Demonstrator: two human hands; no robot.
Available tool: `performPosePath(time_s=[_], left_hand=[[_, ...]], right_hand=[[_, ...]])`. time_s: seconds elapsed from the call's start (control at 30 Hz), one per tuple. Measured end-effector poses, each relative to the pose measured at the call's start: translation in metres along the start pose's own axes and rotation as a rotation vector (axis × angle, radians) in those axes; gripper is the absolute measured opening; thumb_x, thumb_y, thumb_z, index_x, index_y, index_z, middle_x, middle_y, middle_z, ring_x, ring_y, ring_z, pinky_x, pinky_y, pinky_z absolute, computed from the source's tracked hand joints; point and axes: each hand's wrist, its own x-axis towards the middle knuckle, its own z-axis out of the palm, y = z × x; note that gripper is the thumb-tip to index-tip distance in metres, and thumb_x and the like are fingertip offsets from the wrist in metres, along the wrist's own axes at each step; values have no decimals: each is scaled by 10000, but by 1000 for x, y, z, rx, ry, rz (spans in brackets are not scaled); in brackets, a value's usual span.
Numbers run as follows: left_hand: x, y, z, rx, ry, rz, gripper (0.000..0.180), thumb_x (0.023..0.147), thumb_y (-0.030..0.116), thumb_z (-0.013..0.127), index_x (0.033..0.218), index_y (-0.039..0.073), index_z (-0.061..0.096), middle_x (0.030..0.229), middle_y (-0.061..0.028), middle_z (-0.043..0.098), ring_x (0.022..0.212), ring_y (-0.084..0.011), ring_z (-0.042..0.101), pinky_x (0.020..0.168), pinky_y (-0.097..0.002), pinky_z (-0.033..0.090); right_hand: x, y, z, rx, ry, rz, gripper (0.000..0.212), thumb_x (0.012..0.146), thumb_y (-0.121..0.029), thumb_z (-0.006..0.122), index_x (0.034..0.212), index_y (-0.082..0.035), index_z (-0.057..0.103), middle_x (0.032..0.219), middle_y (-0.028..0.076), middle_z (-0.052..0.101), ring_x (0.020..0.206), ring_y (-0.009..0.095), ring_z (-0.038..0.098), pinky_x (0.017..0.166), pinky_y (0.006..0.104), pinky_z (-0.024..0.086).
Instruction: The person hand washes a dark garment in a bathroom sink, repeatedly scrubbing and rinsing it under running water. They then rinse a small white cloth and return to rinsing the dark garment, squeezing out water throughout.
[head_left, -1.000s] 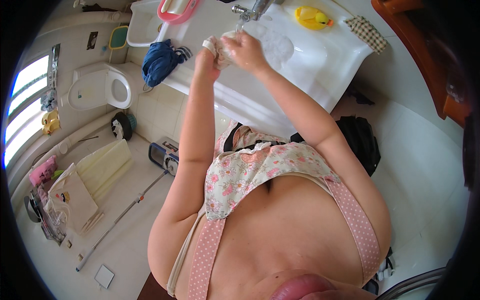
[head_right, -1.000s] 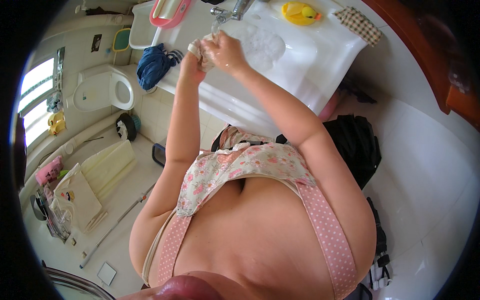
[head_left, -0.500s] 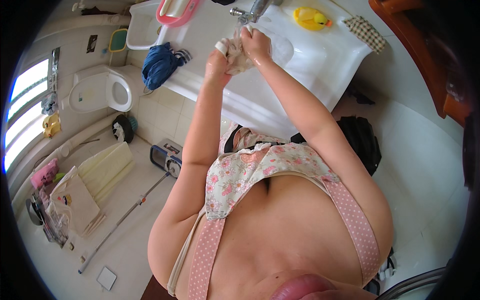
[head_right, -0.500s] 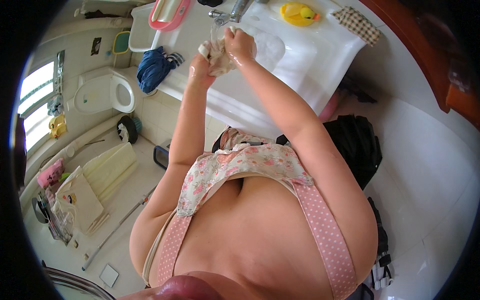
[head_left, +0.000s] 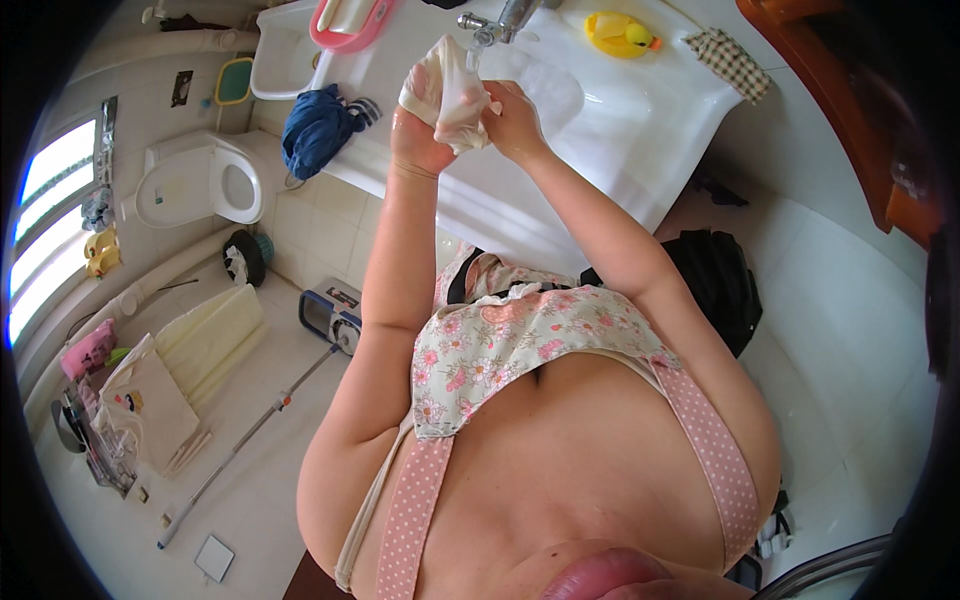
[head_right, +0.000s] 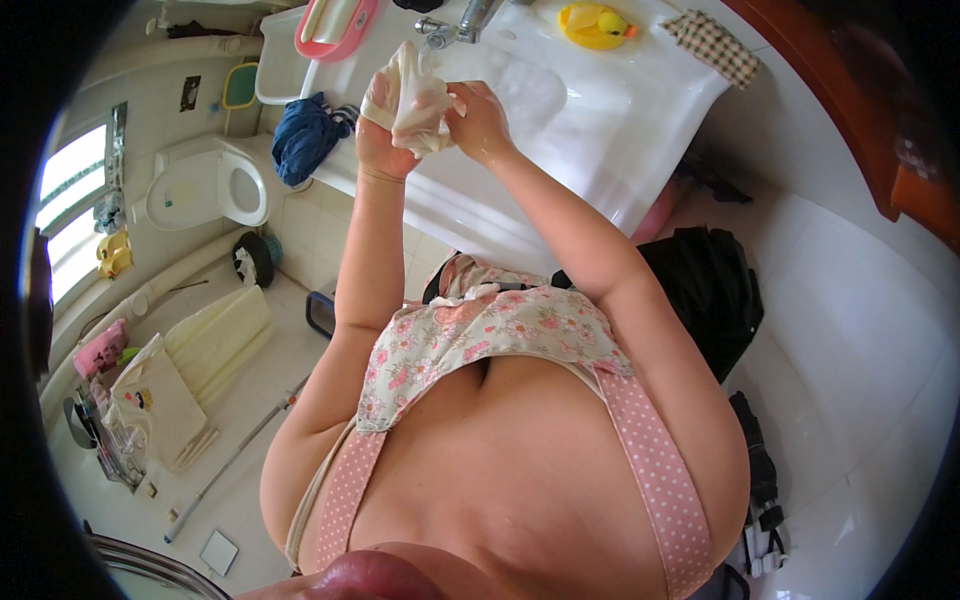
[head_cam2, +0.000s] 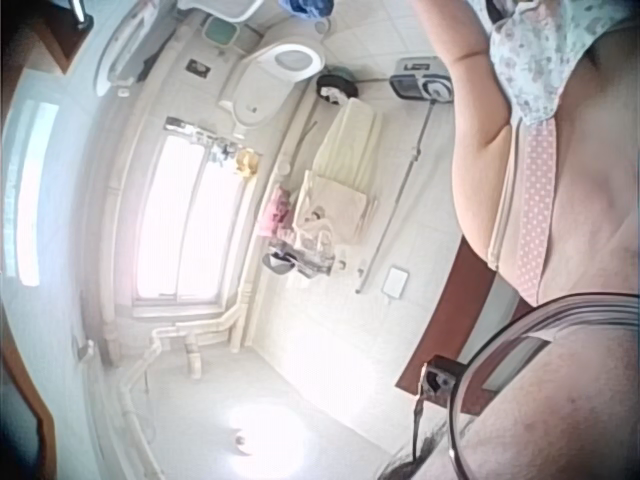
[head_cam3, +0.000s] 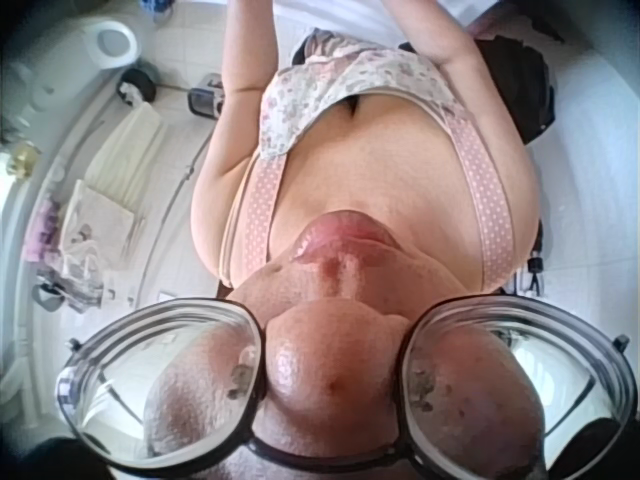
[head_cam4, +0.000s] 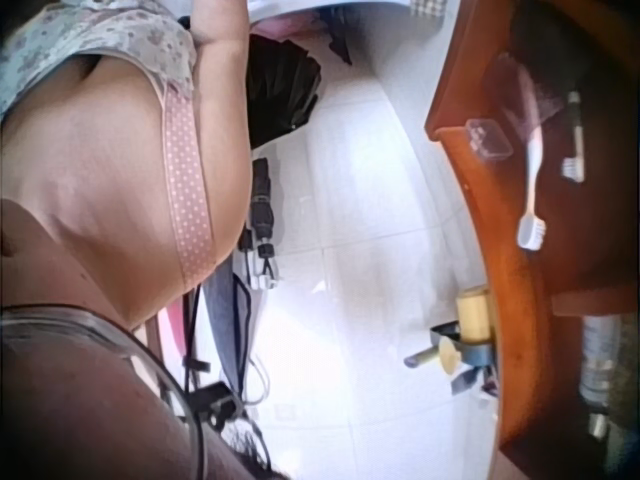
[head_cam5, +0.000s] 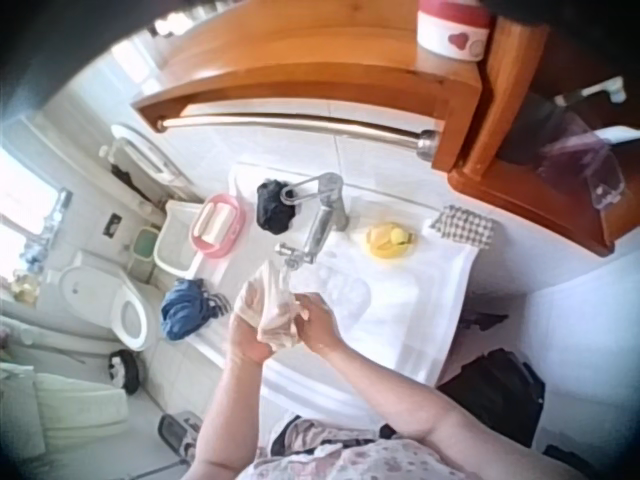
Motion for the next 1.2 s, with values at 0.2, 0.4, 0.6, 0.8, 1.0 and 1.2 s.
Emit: performPosePath(time_s=[0.2, 0.4, 0.6, 0.8, 1.0, 1.2], left_hand=[[-15, 21, 11, 461, 550, 174, 417, 896, 342, 453, 1172, 32, 500, 1073, -108, 574, 921, -259, 574, 791, -390, 484], [-39, 37, -55, 2051, 941, -97, 316, 770, 86, 532, 1070, -4, 573, 937, -88, 620, 806, -216, 615, 705, -277, 495], [-13, -17, 1, 684, 593, 265, 407, 705, -51, 398, 1077, -6, 557, 994, -114, 600, 874, -212, 575, 753, -295, 460], [-1, -27, -12, 916, 622, 248, 252, 877, 173, 504, 1057, 0, 540, 940, -86, 590, 878, -182, 568, 800, -292, 449], [4, -12, -12, 655, 825, 257, 285, 870, 286, 560, 953, 14, 553, 828, -75, 585, 741, -177, 589, 652, -313, 500], [28, -29, -10, 378, 861, 249, 283, 920, 291, 450, 1047, 56, 545, 900, -85, 595, 749, -179, 586, 613, -312, 496]], right_hand=[[11, -8, -20, 149, 141, -50, 207, 805, -139, 505, 926, -20, 623, 829, 101, 598, 719, 181, 576, 673, 286, 463], [15, -38, -32, 316, -125, 283, 206, 781, -183, 555, 806, 8, 627, 615, 33, 567, 562, 98, 498, 537, 251, 415], [22, -54, -27, 791, -143, 625, 220, 821, -171, 538, 914, 16, 605, 837, 51, 587, 723, 133, 541, 621, 285, 461], [30, -44, -42, 873, -445, 571, 215, 837, -176, 559, 932, 13, 597, 903, 78, 603, 777, 157, 576, 658, 293, 477], [36, -27, -47, 46, -22, 217, 226, 750, -201, 661, 864, -13, 609, 713, 84, 635, 604, 156, 592, 588, 279, 480], [13, -47, 12, -53, 131, -96, 220, 747, -189, 629, 857, -40, 511, 708, 151, 623, 673, 349, 603, 607, 397, 487]])
